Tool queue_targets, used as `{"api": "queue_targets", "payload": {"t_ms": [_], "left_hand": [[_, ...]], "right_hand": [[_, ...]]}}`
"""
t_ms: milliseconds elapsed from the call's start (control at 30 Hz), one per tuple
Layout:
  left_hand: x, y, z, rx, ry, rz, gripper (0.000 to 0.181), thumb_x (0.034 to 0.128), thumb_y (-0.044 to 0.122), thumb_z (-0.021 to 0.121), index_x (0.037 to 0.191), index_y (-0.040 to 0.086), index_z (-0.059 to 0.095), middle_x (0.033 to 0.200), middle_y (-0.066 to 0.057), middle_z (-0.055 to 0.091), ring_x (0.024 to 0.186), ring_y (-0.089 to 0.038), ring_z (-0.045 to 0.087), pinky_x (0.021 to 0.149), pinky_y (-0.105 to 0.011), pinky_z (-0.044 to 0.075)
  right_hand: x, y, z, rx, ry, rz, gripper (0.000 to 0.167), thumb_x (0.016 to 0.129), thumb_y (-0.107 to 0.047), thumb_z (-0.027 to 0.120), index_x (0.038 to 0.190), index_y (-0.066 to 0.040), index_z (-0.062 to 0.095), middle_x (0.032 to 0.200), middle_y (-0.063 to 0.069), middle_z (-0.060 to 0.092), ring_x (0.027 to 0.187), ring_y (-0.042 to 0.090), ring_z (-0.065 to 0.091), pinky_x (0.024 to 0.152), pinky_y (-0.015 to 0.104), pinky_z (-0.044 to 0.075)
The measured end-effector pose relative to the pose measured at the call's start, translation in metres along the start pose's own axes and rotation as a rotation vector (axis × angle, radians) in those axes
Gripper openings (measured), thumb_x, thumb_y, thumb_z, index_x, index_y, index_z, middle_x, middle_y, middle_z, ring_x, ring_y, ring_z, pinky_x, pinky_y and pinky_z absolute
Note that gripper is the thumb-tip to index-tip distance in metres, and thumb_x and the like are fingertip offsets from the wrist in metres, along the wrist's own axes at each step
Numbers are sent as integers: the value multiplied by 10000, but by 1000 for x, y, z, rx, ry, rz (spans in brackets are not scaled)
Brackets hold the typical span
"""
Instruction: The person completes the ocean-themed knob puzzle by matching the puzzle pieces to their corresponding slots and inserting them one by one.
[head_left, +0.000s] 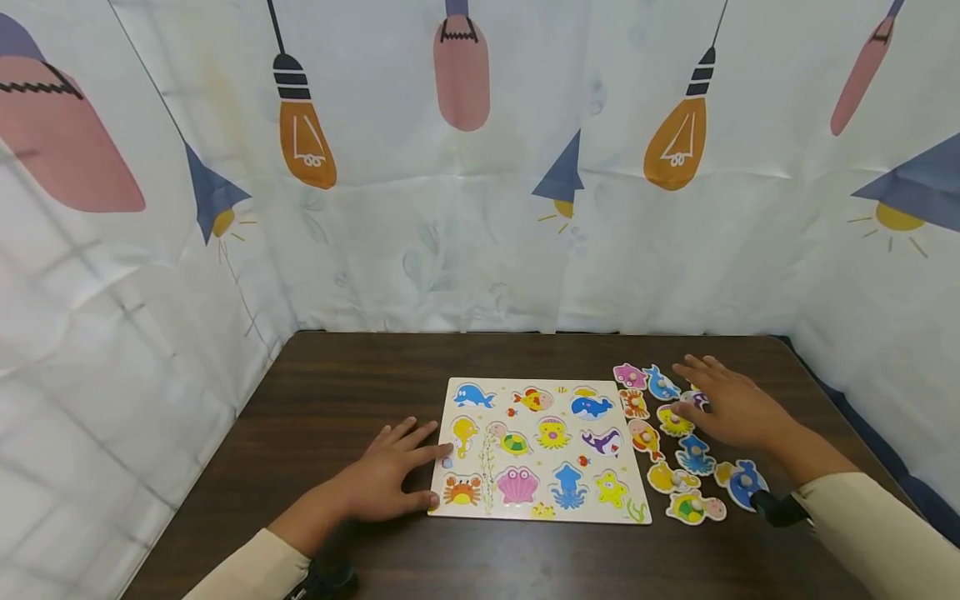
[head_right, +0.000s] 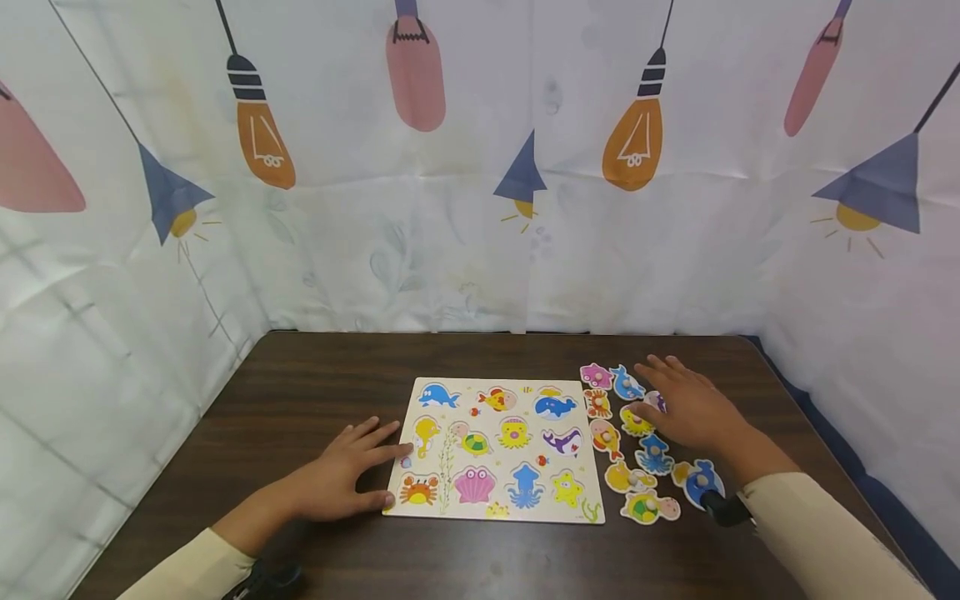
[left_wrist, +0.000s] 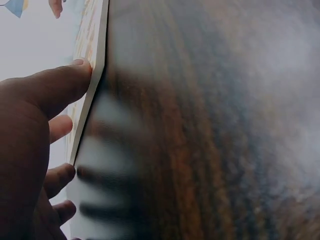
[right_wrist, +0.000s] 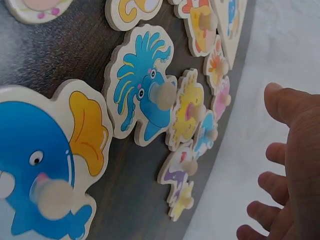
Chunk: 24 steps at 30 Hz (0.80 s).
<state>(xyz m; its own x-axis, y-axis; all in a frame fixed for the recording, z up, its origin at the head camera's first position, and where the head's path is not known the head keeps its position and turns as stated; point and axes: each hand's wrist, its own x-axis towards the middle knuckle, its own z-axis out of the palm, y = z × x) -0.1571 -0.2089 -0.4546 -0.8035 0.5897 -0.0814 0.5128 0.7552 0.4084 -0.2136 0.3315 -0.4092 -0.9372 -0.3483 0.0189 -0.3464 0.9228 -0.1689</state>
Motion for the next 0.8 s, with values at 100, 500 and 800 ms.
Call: {"api": "queue_targets", "payload": {"t_ms": [100,500,800], "left_hand": [[-1,-1,2,-4,2,-2,699,919,620,665,1531,322,503,1649,-93,316,1524,-450,154,1149,-739,112],[-1,1,3,0,10,-7,704,910,614,677,1528,322,506,1642,-35,344,1527,-440,156,1150,-738,104],[-1,0,3,-1,26,3,706,905,609,690,1524,323,508,1628,-45,370,1516,-452,181,1137,-754,107]], "right_hand": [[4,0,3,-12,2,-7,756,988,-525,629,1521,-19,453,1579,323,317,1433,573,262,1068,787,229],[25,8,18,-27,23,-26,585,981,-328,704,1467,-43,546,1537,282,422,1386,540,372,1065,750,295],[41,13,28,-14,61,-111,277,939,-24,710,1209,-73,748,1382,218,609,1263,486,530,996,669,450]]}}
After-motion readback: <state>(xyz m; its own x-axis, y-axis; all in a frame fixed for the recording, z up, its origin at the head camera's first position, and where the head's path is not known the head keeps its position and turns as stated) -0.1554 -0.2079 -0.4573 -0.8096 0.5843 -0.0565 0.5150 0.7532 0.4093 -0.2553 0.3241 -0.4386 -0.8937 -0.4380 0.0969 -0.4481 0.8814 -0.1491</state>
